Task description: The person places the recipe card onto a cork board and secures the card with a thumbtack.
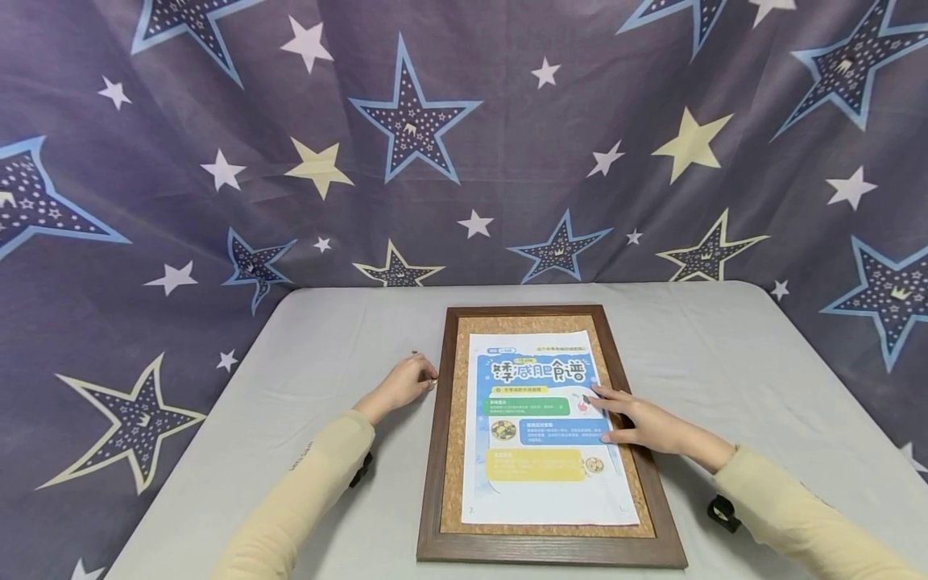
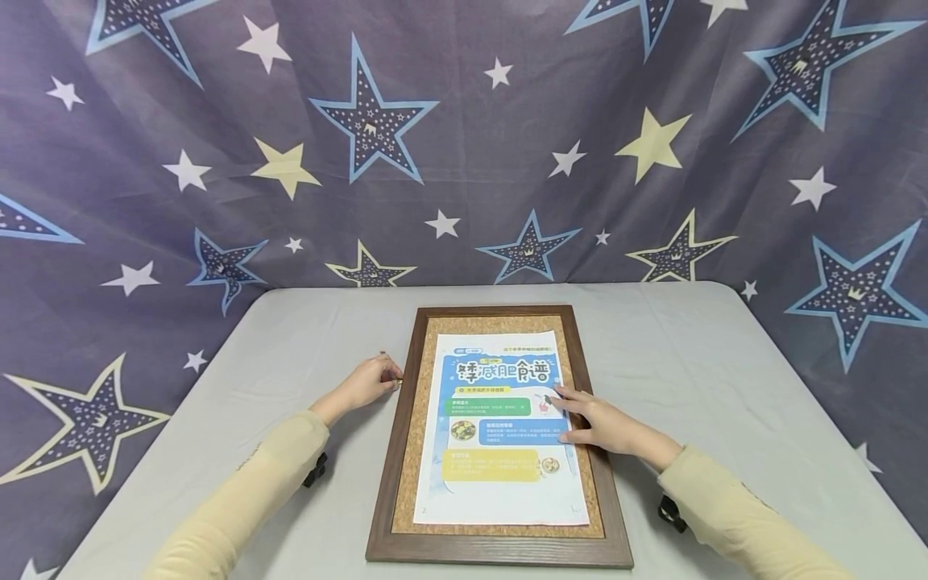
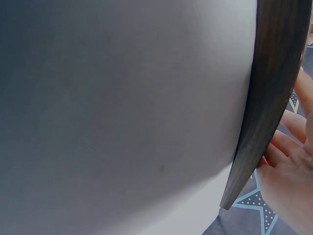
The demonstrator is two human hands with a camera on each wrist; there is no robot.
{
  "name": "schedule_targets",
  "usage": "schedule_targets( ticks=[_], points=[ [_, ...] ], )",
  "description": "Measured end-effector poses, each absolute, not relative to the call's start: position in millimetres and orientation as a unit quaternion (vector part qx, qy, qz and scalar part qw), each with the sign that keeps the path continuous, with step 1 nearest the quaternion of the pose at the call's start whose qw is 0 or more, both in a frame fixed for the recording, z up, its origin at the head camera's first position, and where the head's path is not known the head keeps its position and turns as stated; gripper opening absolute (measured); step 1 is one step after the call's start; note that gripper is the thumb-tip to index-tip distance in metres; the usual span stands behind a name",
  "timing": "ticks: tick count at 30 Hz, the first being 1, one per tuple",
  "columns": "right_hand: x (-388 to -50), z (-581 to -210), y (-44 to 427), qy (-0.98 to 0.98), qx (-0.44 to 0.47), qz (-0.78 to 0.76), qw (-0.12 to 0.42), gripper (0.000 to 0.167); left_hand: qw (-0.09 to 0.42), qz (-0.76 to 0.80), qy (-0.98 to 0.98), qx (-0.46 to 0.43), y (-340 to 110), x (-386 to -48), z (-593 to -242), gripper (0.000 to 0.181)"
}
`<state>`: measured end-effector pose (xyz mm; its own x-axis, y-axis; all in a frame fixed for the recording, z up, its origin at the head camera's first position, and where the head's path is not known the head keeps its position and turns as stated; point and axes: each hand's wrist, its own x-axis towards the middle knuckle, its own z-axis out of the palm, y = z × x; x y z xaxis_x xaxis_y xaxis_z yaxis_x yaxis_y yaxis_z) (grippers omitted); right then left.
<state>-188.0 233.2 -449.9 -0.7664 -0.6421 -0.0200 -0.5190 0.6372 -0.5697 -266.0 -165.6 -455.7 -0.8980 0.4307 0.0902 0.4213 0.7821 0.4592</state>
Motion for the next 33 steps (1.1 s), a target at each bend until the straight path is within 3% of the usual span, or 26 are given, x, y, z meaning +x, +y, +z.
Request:
schedule_targets(
  ticks=[33],
  points=[
    [-189.2, -453.8, 234.5, 0.892, -0.331, -0.288, 0.106, 0.064, -0.025, 0.146, 0.938, 0.313, -170.8, -266.2, -453.8, 0.004]
  ],
)
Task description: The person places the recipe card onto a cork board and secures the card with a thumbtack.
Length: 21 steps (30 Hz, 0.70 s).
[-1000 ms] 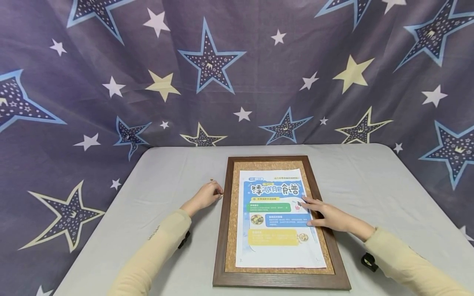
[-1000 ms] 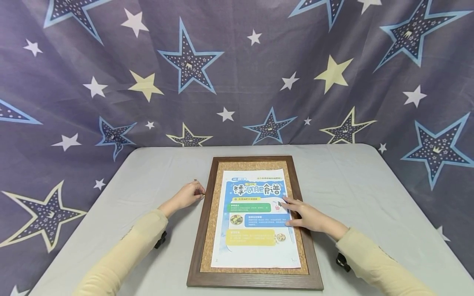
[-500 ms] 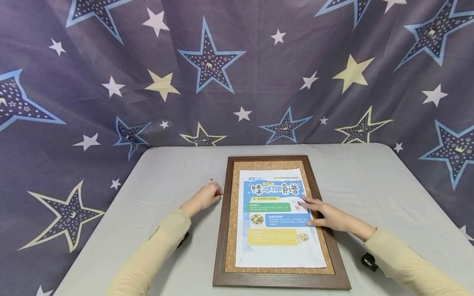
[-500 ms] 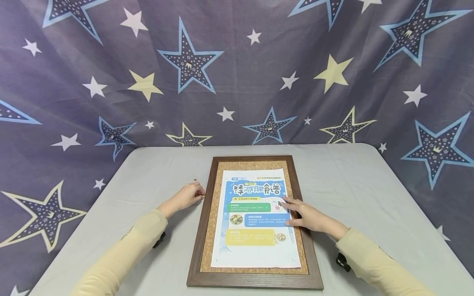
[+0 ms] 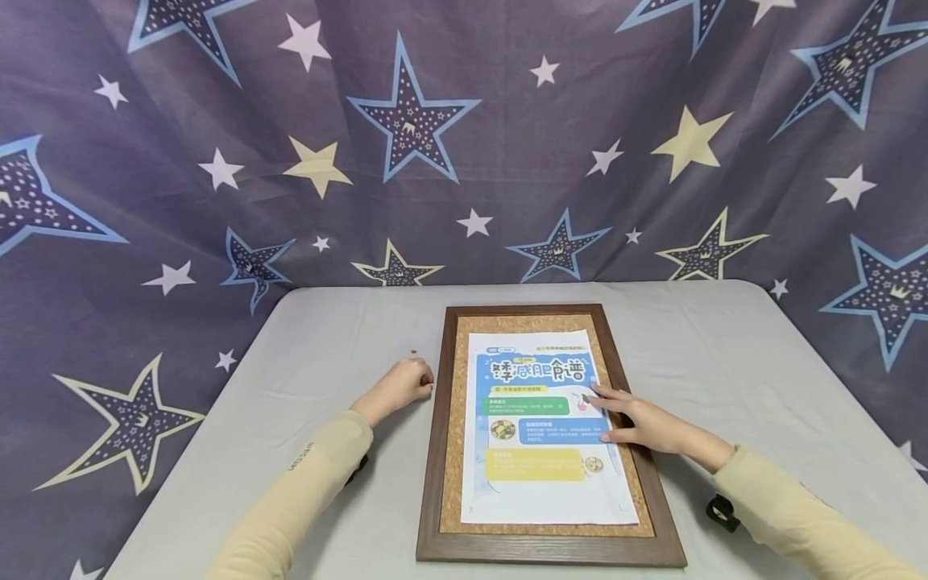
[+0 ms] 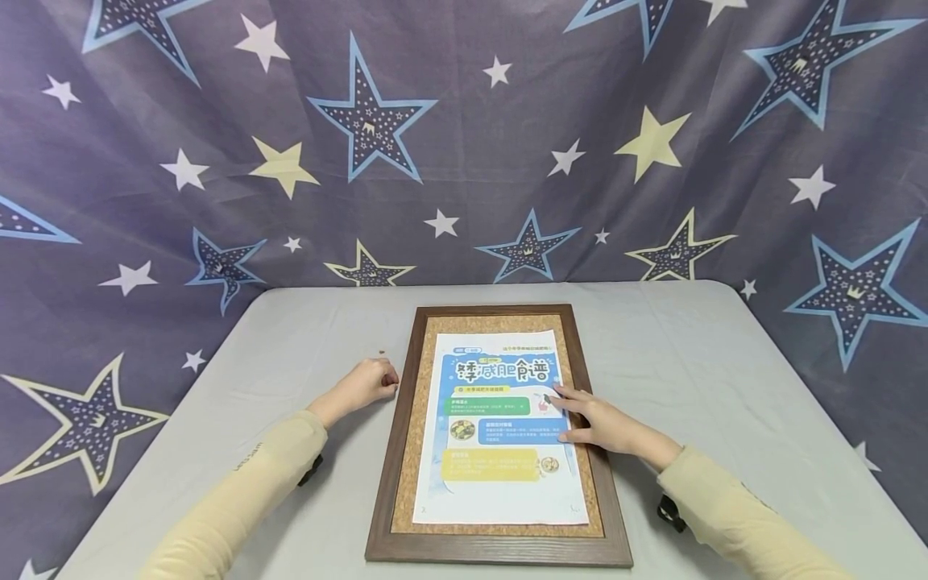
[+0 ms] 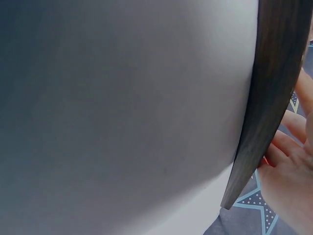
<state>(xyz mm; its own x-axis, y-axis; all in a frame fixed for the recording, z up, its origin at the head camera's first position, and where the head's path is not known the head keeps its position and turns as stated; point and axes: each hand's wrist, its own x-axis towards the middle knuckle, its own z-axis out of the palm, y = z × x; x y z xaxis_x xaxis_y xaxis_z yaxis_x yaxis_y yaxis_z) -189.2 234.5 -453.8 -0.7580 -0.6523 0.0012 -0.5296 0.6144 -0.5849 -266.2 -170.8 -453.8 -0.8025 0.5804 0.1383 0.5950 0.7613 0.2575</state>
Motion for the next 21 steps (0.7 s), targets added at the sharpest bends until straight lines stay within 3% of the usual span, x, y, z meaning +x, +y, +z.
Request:
schedule_targets(
  ticks=[8, 21],
  points=[
    [-190.4, -454.2, 233.6, 0.894, -0.335, -0.282, 0.094, 0.063, 0.033, -0.178, -0.933, -0.311, -173.0, -268.7, -455.8, 0.008],
    [-190.0, -455.0, 234.3, 0.893, -0.335, -0.284, 0.098, 0.063, -0.010, -0.236, -0.934, -0.269, -177.5, -267.9, -455.7, 0.011]
  ],
)
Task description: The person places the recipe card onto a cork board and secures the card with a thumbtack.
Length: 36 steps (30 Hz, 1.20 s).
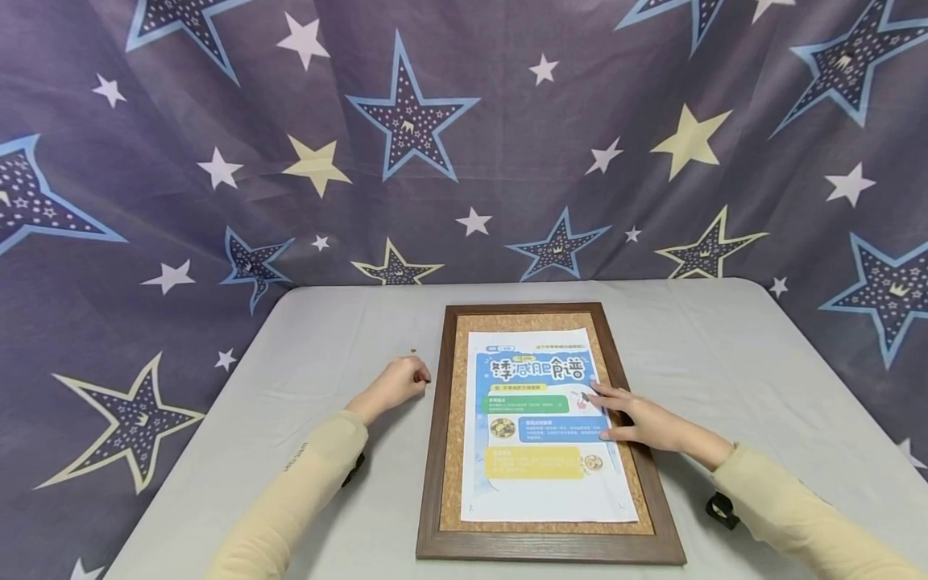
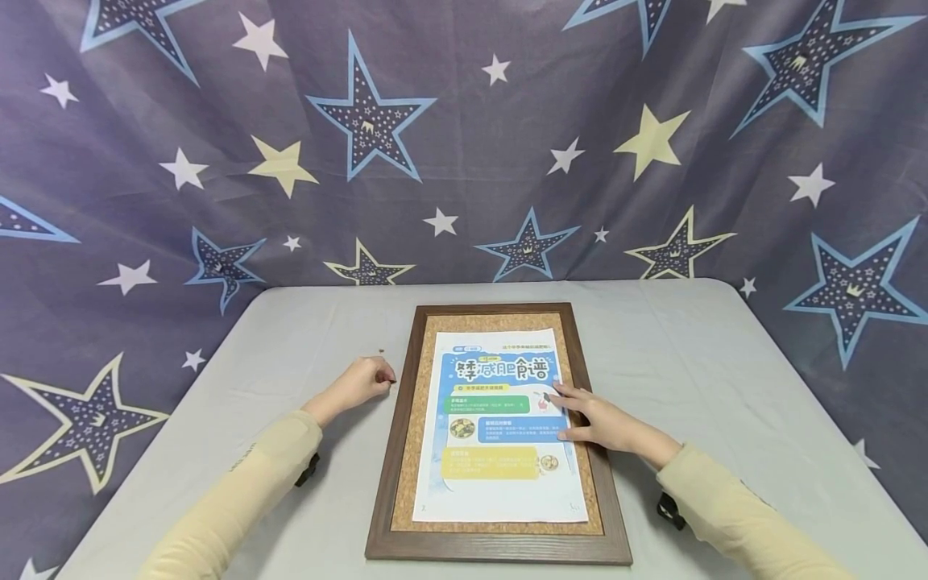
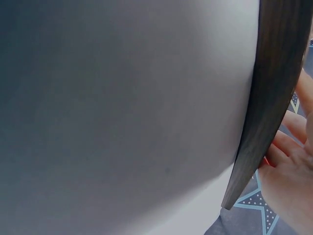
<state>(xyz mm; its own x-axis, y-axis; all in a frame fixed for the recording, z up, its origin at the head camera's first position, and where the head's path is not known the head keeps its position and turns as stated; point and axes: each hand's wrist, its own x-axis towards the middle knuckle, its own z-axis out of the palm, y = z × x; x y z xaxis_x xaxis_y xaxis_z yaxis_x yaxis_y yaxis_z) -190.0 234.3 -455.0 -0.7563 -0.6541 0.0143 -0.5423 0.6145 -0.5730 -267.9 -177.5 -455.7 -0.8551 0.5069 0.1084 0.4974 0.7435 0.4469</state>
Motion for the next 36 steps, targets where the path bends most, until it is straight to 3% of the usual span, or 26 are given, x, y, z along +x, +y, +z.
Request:
schedule_targets(
  ticks=[21, 36],
  points=[
    [-189.9, -455.1, 234.5, 0.893, -0.337, -0.281, 0.097, 0.064, 0.024, 0.321, 0.919, 0.228, -167.1, -244.2, -440.1, 0.009],
    [-189.8, -454.1, 233.9, 0.893, -0.335, -0.284, 0.100, 0.064, 0.065, 0.400, 0.889, 0.214, -143.8, -226.6, -427.5, 0.009]
  ],
)
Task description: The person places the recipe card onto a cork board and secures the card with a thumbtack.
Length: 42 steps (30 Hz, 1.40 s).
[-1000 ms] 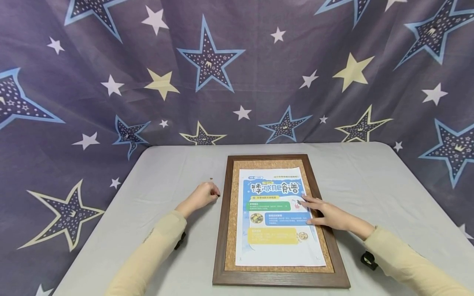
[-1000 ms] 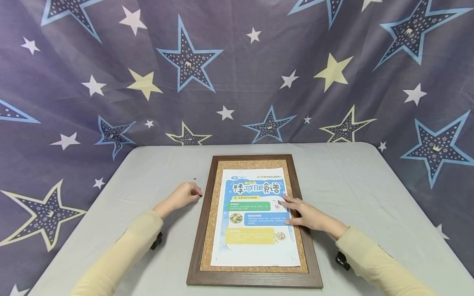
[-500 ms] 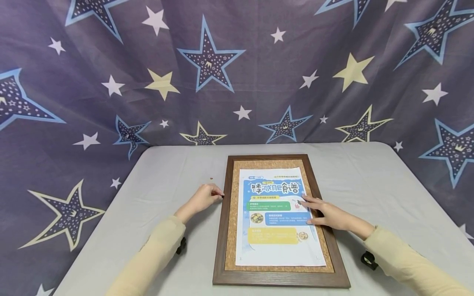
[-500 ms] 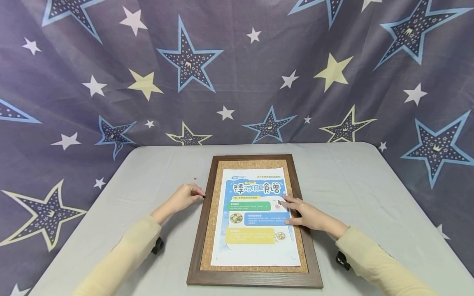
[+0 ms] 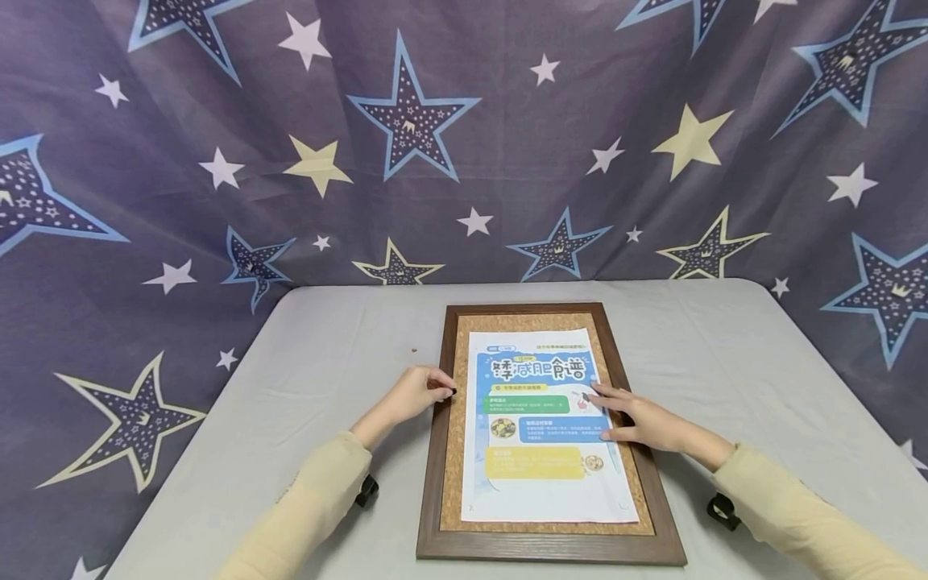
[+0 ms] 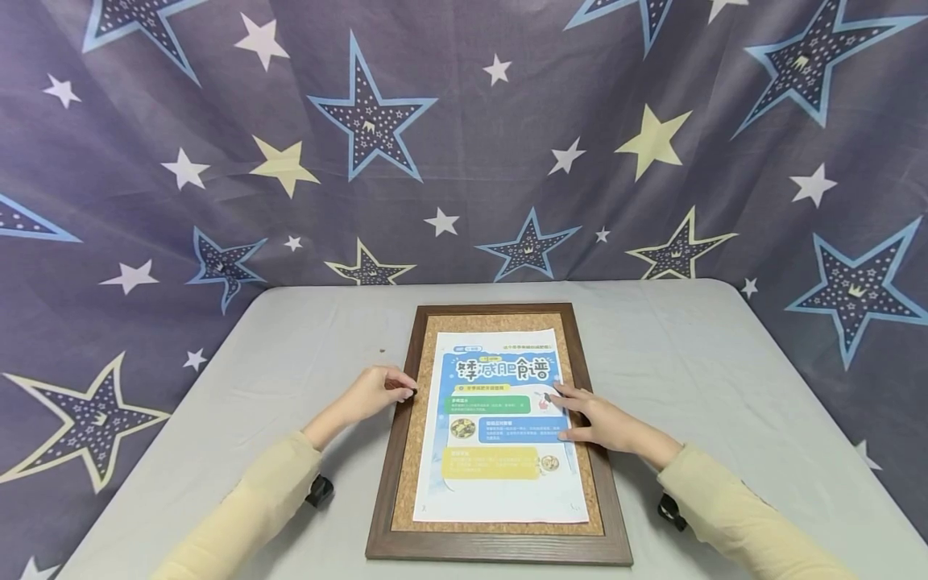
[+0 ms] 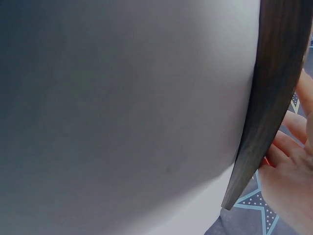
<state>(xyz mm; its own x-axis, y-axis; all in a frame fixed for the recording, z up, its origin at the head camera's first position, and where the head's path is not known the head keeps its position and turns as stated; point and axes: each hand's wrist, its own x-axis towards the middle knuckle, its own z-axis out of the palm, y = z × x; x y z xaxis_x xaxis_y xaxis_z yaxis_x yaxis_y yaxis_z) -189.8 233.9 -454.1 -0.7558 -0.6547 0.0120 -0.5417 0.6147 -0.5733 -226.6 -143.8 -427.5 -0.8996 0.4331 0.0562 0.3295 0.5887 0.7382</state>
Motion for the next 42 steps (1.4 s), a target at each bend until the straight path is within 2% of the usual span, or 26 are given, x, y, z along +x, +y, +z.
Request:
schedule_targets(
  ticks=[22, 42],
  points=[
    [-188.2, -453.4, 232.9, 0.900, -0.319, -0.280, 0.100, 0.062, 0.149, 0.456, 0.843, 0.244, -97.6, -209.1, -421.7, 0.011],
    [-189.1, -454.2, 235.0, 0.896, -0.322, -0.287, 0.105, 0.064, 0.237, 0.476, 0.822, 0.202, -56.3, -187.2, -413.8, 0.007]
  ],
)
